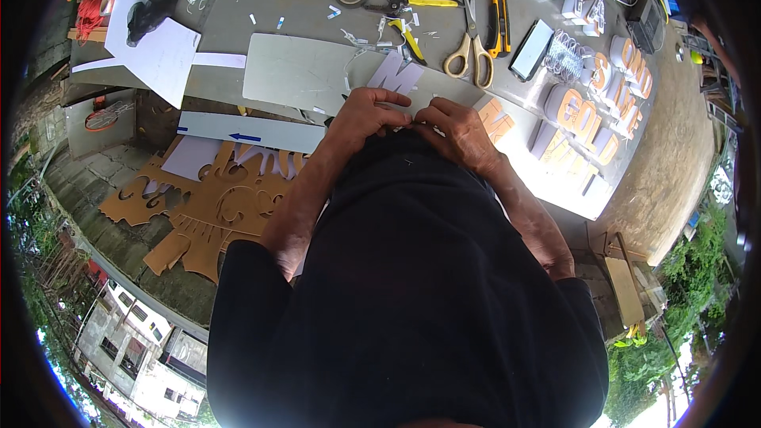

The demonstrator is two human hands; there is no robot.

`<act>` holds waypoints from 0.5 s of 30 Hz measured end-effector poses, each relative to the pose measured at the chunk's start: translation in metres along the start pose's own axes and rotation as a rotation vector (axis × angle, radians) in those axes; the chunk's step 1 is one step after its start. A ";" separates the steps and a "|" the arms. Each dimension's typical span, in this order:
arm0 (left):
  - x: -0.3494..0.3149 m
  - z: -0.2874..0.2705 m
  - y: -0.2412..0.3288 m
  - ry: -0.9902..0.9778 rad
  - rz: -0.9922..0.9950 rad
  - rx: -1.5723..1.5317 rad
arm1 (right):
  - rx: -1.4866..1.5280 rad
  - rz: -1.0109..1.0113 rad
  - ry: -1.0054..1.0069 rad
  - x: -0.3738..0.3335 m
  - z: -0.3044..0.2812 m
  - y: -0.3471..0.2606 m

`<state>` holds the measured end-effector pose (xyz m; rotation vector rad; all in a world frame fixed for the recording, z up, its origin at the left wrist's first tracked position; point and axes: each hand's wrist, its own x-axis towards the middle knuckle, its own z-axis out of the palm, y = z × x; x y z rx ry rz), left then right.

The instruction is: The recorder is assembling and detailing cutout letters for a sign, peeling backings and applying adhesive components.

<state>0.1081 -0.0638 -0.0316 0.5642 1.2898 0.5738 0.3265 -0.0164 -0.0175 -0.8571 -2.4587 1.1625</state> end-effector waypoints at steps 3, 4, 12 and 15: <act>-0.003 0.001 0.003 0.008 0.007 0.009 | -0.043 -0.047 0.021 0.000 0.000 0.000; -0.006 0.002 0.005 0.019 0.030 0.023 | 0.012 -0.050 0.042 0.001 -0.003 -0.001; -0.009 0.009 -0.002 0.046 0.232 0.043 | 0.363 0.191 0.038 -0.002 0.002 0.003; -0.009 0.008 -0.007 0.053 0.276 0.072 | 0.416 0.225 0.047 -0.002 0.002 0.003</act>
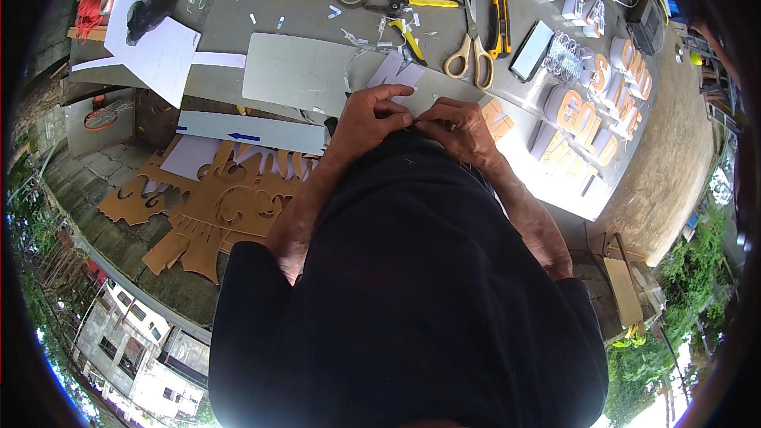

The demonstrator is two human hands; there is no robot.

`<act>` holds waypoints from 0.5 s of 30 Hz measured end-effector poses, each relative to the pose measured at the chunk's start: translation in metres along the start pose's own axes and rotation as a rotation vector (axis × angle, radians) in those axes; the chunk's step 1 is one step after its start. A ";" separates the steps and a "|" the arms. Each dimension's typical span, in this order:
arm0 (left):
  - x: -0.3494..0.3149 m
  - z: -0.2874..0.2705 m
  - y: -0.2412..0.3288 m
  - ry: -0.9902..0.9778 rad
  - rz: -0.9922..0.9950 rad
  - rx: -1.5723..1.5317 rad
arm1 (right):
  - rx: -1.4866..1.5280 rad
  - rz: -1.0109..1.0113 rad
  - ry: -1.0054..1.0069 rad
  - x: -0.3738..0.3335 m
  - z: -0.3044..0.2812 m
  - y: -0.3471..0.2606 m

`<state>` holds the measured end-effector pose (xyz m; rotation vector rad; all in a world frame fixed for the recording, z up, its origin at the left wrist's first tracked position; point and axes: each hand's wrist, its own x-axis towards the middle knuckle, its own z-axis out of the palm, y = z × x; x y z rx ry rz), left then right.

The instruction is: The recorder is assembling and detailing cutout letters for a sign, peeling backings and applying adhesive components.

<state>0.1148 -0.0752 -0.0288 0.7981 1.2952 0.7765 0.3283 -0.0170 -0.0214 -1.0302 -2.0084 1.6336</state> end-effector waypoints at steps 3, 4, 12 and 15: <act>-0.002 0.001 -0.001 -0.005 0.122 0.109 | -0.022 0.057 -0.036 0.000 -0.005 -0.004; -0.004 0.002 0.005 0.001 0.169 0.205 | -0.040 0.088 -0.043 0.000 -0.006 -0.004; -0.001 0.008 0.010 0.009 0.303 0.418 | -0.009 0.146 -0.026 -0.004 -0.005 -0.003; 0.000 0.008 0.004 0.011 0.339 0.418 | 0.009 0.126 -0.052 -0.003 -0.007 -0.002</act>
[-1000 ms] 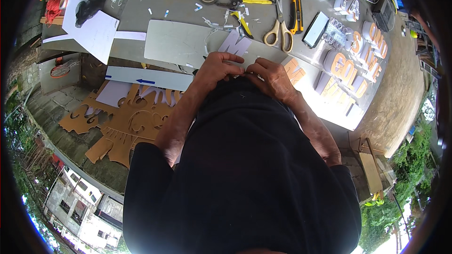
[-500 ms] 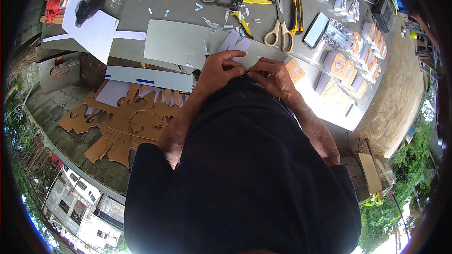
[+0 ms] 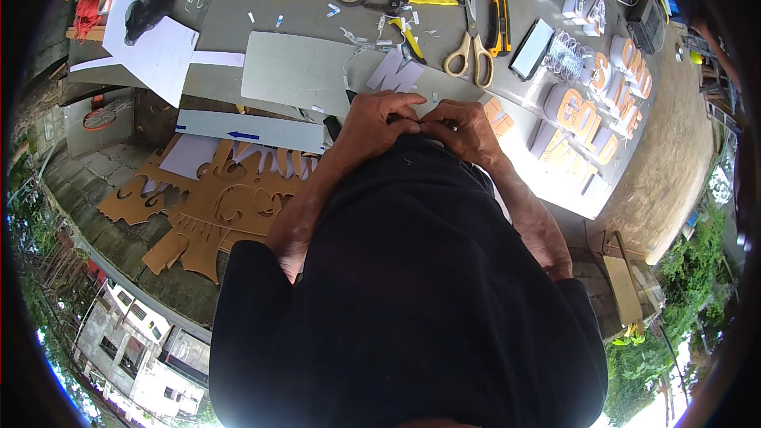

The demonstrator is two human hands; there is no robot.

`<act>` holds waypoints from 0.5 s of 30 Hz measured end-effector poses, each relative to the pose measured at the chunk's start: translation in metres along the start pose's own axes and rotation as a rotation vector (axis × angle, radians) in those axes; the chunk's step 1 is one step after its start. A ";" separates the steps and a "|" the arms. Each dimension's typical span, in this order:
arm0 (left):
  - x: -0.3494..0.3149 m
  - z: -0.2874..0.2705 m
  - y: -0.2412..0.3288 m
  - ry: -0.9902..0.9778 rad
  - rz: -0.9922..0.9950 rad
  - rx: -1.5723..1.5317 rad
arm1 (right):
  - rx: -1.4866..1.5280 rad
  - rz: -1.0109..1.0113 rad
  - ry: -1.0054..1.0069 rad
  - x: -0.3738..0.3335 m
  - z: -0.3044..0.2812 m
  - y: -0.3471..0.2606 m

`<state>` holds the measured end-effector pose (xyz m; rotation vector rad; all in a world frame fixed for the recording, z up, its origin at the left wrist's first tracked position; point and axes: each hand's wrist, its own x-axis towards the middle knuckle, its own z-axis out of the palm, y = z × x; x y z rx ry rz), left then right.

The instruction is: The recorder is assembling and detailing cutout letters for a sign, peeling backings and applying adhesive components.

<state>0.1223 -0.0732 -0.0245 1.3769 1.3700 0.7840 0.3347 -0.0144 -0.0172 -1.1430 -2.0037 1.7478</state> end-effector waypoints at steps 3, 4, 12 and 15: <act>-0.001 0.001 -0.003 0.011 -0.029 -0.086 | 0.016 -0.014 -0.004 -0.001 -0.001 0.002; -0.001 0.001 -0.001 0.005 -0.054 -0.111 | -0.025 -0.054 0.001 0.000 -0.001 0.003; -0.004 0.004 -0.006 0.024 -0.148 -0.236 | -0.177 -0.197 0.030 -0.001 0.003 0.004; -0.002 0.002 -0.006 0.017 -0.234 -0.287 | -0.136 -0.170 0.015 0.001 0.003 0.006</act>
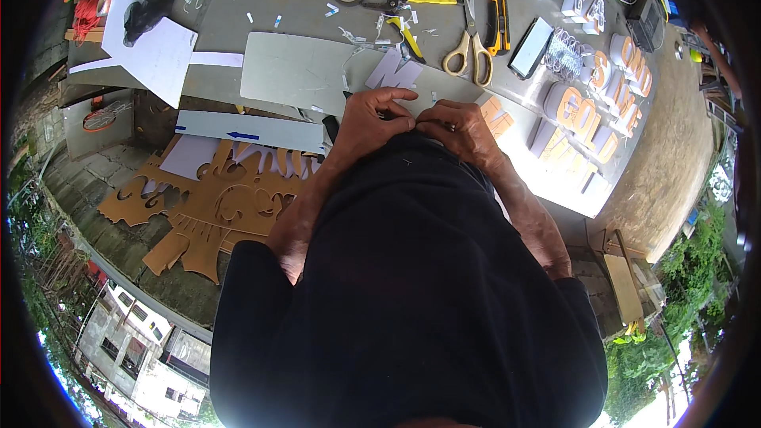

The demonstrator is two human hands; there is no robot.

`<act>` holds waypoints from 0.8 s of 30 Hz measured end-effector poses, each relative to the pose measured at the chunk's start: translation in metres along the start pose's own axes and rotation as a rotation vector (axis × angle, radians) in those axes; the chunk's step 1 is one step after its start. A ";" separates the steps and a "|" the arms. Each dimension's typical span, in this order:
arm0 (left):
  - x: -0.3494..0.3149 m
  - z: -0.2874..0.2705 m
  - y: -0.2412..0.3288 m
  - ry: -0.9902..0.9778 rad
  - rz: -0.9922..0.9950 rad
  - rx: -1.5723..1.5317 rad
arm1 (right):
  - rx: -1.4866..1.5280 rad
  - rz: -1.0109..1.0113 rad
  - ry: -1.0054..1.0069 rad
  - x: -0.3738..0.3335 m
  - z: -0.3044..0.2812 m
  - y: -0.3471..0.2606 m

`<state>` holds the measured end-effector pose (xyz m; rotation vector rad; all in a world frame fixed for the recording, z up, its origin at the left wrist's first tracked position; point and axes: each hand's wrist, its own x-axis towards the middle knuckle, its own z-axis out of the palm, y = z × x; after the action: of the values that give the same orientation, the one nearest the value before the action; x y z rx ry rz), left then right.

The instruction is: The recorder is assembling and detailing cutout letters for a sign, peeling backings and applying adhesive components.

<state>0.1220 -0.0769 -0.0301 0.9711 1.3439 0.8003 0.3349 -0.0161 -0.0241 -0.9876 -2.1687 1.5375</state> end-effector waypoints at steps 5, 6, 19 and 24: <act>0.001 -0.002 -0.002 -0.012 -0.036 -0.009 | 0.003 0.097 0.035 0.000 -0.002 -0.004; 0.001 -0.002 -0.002 -0.013 -0.034 -0.008 | 0.003 0.096 0.038 0.000 -0.002 -0.004; 0.008 0.001 -0.005 -0.014 0.042 -0.008 | 0.060 0.112 0.059 0.004 0.005 -0.003; 0.010 -0.003 -0.009 -0.040 0.020 -0.008 | -0.125 -0.030 0.123 0.003 0.010 0.000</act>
<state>0.1196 -0.0709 -0.0425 0.9906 1.2978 0.7964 0.3267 -0.0215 -0.0283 -1.0534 -2.2050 1.3055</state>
